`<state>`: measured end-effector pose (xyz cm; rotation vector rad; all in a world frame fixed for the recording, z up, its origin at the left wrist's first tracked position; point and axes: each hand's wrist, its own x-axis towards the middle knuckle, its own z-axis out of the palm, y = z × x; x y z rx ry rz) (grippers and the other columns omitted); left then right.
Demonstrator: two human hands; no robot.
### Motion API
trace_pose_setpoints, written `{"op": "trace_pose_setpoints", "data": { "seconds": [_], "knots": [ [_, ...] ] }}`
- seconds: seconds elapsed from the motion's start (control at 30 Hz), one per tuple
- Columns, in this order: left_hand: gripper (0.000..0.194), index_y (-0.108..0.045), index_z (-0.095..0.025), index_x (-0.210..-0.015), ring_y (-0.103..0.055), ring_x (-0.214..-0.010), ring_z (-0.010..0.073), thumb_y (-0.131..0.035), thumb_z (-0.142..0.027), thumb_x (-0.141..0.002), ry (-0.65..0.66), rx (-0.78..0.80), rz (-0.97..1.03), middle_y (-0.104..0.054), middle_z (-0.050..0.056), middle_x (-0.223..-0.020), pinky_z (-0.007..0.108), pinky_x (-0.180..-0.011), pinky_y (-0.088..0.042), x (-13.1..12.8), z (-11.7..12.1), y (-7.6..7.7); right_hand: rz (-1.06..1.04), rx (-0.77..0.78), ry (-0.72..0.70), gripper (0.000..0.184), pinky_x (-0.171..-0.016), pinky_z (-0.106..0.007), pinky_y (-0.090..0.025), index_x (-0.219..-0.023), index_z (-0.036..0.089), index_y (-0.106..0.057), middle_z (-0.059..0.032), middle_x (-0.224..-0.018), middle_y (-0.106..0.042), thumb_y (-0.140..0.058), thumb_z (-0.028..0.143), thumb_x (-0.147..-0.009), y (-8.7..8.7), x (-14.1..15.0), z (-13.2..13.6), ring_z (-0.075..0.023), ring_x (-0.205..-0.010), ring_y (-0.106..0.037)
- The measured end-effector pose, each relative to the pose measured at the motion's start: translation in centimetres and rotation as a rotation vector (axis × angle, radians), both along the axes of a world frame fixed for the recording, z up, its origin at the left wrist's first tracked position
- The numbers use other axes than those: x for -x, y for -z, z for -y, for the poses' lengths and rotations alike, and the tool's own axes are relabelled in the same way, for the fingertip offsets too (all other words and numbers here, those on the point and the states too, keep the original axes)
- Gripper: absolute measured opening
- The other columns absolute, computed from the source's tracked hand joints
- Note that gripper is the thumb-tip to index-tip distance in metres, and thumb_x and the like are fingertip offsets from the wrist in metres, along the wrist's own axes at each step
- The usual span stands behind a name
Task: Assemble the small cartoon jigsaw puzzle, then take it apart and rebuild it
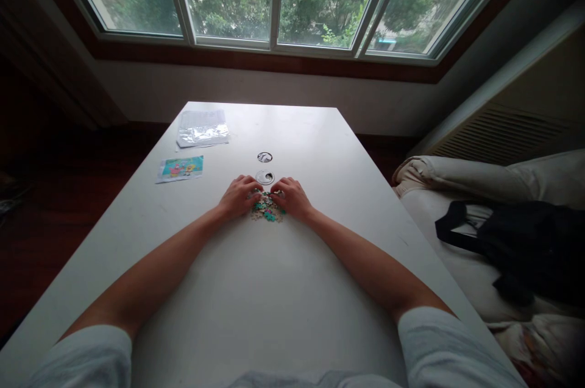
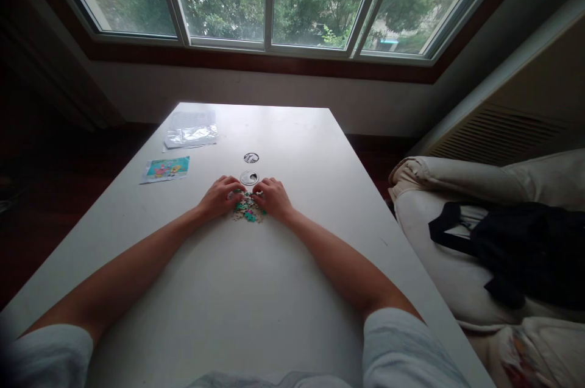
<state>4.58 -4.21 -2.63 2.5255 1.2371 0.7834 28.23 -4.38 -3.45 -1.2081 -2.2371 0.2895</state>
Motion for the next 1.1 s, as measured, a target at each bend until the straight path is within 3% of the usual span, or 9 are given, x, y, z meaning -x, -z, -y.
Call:
{"op": "trace_pose_setpoints", "data": {
  "seconds": [0.17, 0.33, 0.6, 0.8, 0.97, 1.1],
  "knots": [
    [0.012, -0.072, -0.026, -0.097, -0.055, -0.104, 0.0248, -0.065, -0.032, -0.09, 0.032, 0.019, -0.009, -0.069, 0.004, -0.105, 0.041, -0.094, -0.045, -1.0, 0.6, -0.1, -0.115, 0.09, -0.056, 0.005, -0.082, -0.032, -0.04, -0.085, 0.023, -0.071, -0.0008, -0.082, -0.07, -0.074, 0.027, -0.088, -0.1, -0.2, -0.3, -0.018, -0.082, -0.059],
    [0.011, -0.071, -0.024, -0.093, -0.056, -0.102, 0.0245, -0.064, -0.031, -0.091, 0.005, 0.04, -0.001, -0.07, 0.004, -0.1, 0.04, -0.092, -0.044, -1.3, 0.7, -0.2, -0.173, 0.086, -0.085, 0.008, -0.082, -0.032, -0.041, -0.084, 0.023, -0.07, -0.0007, -0.081, -0.07, -0.074, 0.029, -0.088, 0.2, -0.3, -0.6, -0.0171, -0.08, -0.06],
    [0.025, -0.071, -0.023, -0.089, -0.056, -0.098, 0.0244, -0.05, -0.033, -0.098, -0.227, 0.009, 0.006, -0.07, 0.005, -0.1, 0.041, -0.091, -0.041, 0.6, -0.7, 0.1, -0.288, 0.117, -0.011, 0.01, -0.072, -0.029, -0.044, -0.084, 0.023, -0.068, -0.0002, -0.08, -0.07, -0.069, 0.031, -0.09, 0.1, -0.6, -0.4, -0.0155, -0.073, -0.058],
    [0.022, -0.07, -0.022, -0.081, -0.056, -0.094, 0.0254, -0.058, -0.036, -0.093, -0.37, 0.009, -0.024, -0.068, 0.006, -0.095, 0.041, -0.086, -0.042, 1.7, -1.5, 0.4, -0.341, 0.123, -0.054, 0.011, -0.067, -0.026, -0.044, -0.085, 0.023, -0.069, -0.0012, -0.083, -0.069, -0.068, 0.034, -0.09, 0.0, -1.0, -0.5, -0.0163, -0.08, -0.06],
    [0.018, -0.067, -0.022, -0.078, -0.055, -0.092, 0.0253, -0.063, -0.036, -0.089, -0.414, 0.001, -0.047, -0.065, 0.007, -0.093, 0.04, -0.084, -0.042, 2.0, -1.5, 0.4, -0.289, 0.11, 0.158, 0.011, -0.073, -0.029, -0.044, -0.084, 0.023, -0.07, -0.001, -0.081, -0.069, -0.065, 0.031, -0.089, 0.1, -2.7, -1.5, -0.0164, -0.078, -0.059],
    [0.016, -0.067, -0.022, -0.081, -0.055, -0.094, 0.0249, -0.061, -0.034, -0.09, -0.339, 0.005, -0.018, -0.064, 0.006, -0.093, 0.04, -0.086, -0.043, 1.8, -1.4, 0.3, -0.158, 0.104, 0.301, 0.011, -0.077, -0.031, -0.043, -0.08, 0.022, -0.069, -0.002, -0.08, -0.067, -0.066, 0.028, -0.087, 0.4, -3.6, -2.1, -0.0177, -0.078, -0.057]
  ]
}}
